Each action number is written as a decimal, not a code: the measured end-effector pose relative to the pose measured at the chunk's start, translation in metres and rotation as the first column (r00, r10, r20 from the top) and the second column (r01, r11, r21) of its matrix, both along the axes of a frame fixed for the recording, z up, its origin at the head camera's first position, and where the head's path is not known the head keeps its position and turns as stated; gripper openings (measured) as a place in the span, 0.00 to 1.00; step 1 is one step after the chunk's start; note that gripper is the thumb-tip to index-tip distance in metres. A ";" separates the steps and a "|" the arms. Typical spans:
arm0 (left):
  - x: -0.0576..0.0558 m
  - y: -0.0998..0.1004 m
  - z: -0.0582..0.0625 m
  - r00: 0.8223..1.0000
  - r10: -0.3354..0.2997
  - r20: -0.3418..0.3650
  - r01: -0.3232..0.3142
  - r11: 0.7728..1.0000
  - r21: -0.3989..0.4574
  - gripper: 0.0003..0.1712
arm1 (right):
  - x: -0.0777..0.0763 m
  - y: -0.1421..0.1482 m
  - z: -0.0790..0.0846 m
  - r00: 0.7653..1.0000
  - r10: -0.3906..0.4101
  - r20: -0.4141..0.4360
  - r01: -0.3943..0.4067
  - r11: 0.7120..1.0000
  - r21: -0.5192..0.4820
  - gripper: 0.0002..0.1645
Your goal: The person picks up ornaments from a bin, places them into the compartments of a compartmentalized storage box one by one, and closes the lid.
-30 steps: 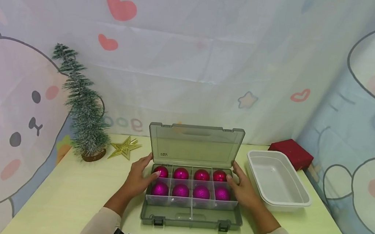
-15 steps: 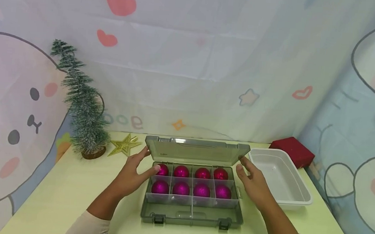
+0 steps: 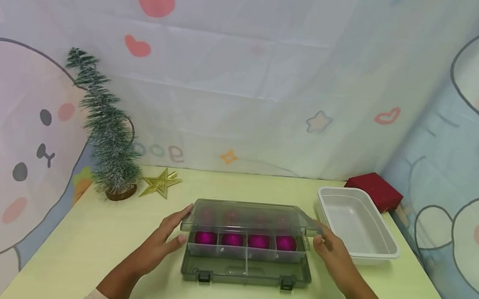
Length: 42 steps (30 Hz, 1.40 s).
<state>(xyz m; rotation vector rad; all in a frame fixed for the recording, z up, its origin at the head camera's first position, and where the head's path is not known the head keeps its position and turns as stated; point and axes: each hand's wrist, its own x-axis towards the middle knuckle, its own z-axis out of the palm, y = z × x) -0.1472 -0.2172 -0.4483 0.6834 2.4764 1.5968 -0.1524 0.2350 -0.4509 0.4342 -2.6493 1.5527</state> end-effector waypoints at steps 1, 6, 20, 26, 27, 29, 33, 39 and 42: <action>0.001 0.000 -0.002 1.000 -0.009 -0.008 0.009 1.000 0.001 0.41 | 0.001 0.000 -0.002 1.000 -0.007 0.016 0.007 1.000 -0.002 0.44; 0.004 -0.001 -0.016 1.000 0.002 -0.023 -0.003 0.999 -0.044 0.41 | 0.008 0.003 -0.012 0.998 -0.019 0.066 0.019 1.000 0.003 0.41; 0.000 -0.011 -0.053 0.987 -0.037 -0.158 0.014 0.989 -0.147 0.42 | 0.015 0.012 -0.040 0.994 0.110 -0.026 -0.107 0.990 0.095 0.45; 0.001 -0.012 -0.062 0.986 -0.042 -0.164 0.021 0.992 -0.125 0.35 | 0.012 0.010 -0.047 0.977 0.146 -0.157 -0.127 0.984 0.127 0.36; 0.001 -0.012 -0.064 0.984 -0.052 -0.172 0.033 0.993 -0.112 0.33 | 0.011 0.009 -0.049 0.969 0.153 -0.195 -0.130 0.983 0.126 0.34; 0.002 -0.011 -0.065 0.980 -0.080 -0.184 0.065 0.994 -0.082 0.29 | 0.009 0.007 -0.053 0.942 0.178 -0.286 -0.152 0.982 0.110 0.30; 0.003 -0.009 -0.064 0.960 -0.147 -0.236 0.141 0.989 -0.041 0.24 | 0.005 0.002 -0.062 0.864 0.246 -0.438 -0.237 0.968 0.077 0.27; 0.002 0.003 -0.066 0.928 -0.151 -0.340 0.122 0.987 -0.105 0.18 | 0.002 0.000 -0.074 0.827 0.277 -0.489 -0.293 0.955 0.045 0.30; 0.002 0.008 -0.069 0.906 -0.141 -0.400 0.083 0.984 -0.158 0.24 | 0.001 -0.002 -0.079 0.818 0.275 -0.505 -0.287 0.956 0.055 0.33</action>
